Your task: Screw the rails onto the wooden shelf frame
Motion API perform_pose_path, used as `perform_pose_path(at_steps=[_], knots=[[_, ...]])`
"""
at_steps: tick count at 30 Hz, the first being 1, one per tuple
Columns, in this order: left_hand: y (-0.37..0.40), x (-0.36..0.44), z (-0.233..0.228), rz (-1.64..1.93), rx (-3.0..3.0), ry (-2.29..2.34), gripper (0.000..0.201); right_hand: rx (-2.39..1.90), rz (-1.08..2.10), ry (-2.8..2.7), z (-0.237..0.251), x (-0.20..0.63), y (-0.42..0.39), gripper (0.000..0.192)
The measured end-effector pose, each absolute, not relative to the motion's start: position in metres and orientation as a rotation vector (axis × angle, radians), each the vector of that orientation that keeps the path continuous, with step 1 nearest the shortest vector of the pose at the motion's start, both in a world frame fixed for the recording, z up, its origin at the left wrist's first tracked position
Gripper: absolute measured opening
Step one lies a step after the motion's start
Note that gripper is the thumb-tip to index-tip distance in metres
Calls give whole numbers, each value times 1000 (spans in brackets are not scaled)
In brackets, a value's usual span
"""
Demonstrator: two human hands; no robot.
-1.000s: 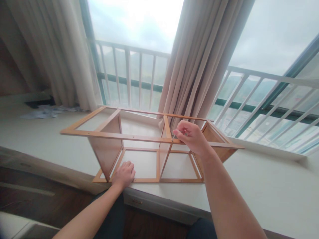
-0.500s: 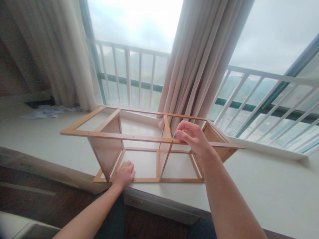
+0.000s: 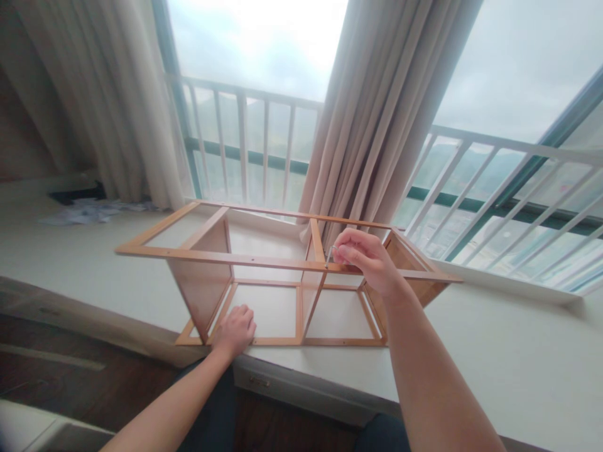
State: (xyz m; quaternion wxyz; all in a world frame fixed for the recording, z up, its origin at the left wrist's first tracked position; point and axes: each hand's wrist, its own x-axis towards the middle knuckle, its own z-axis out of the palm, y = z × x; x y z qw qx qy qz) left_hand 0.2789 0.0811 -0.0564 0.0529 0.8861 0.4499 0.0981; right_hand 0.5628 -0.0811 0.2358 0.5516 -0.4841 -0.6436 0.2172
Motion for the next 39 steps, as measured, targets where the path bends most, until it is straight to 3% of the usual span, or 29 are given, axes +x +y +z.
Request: perform_pose_path(at_steps=[39], knots=[[82, 279, -58, 316, 2709, 1368, 22, -1156, 556, -1523, 237, 562, -81, 27]])
